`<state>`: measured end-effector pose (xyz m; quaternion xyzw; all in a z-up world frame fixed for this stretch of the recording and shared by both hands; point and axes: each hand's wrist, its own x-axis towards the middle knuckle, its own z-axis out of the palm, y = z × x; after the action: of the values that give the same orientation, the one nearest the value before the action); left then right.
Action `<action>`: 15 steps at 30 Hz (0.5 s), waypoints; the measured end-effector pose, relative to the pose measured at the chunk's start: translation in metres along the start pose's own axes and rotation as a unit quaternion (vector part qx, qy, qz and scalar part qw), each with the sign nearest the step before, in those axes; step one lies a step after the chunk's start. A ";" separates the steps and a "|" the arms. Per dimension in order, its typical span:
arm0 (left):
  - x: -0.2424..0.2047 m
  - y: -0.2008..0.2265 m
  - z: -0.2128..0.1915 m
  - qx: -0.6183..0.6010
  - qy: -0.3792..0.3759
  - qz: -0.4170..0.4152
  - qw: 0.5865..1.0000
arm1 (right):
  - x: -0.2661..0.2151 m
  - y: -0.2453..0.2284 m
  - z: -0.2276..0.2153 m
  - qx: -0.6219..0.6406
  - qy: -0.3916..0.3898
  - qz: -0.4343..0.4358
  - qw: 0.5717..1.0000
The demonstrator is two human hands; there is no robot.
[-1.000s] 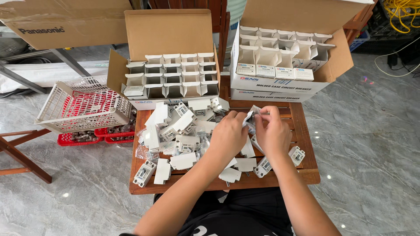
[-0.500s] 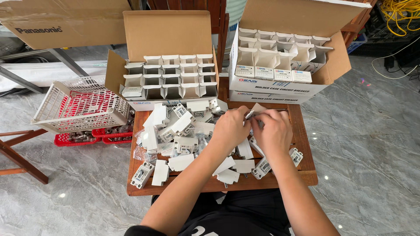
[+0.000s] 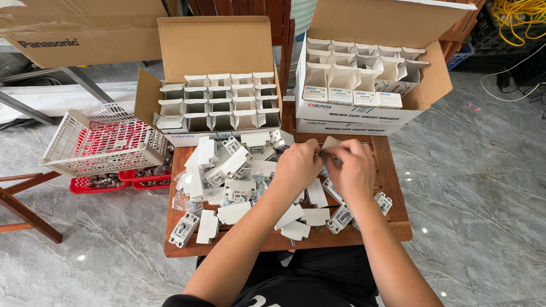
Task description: The person picks up white electrical components from a pile on a wooden table, removes plastic wrapping, and places them into individual cardboard boxes. The person repeats this process for multiple components, organizing them into a larger shipping box.
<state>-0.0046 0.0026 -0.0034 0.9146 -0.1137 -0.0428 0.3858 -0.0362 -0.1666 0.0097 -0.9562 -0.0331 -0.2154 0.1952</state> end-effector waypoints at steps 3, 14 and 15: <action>-0.001 0.001 -0.005 -0.018 -0.012 -0.017 1.000 | -0.001 0.001 0.001 -0.035 -0.013 -0.046 0.998; -0.008 0.007 -0.008 0.003 -0.014 -0.008 1.000 | -0.014 0.014 -0.004 -0.100 0.049 -0.152 0.982; -0.006 0.003 -0.007 0.003 -0.013 -0.009 1.000 | -0.014 0.012 -0.003 -0.098 0.049 -0.152 0.982</action>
<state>-0.0101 0.0066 0.0037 0.9162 -0.1106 -0.0579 0.3808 -0.0481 -0.1784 0.0026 -0.9428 -0.1476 -0.2914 0.0666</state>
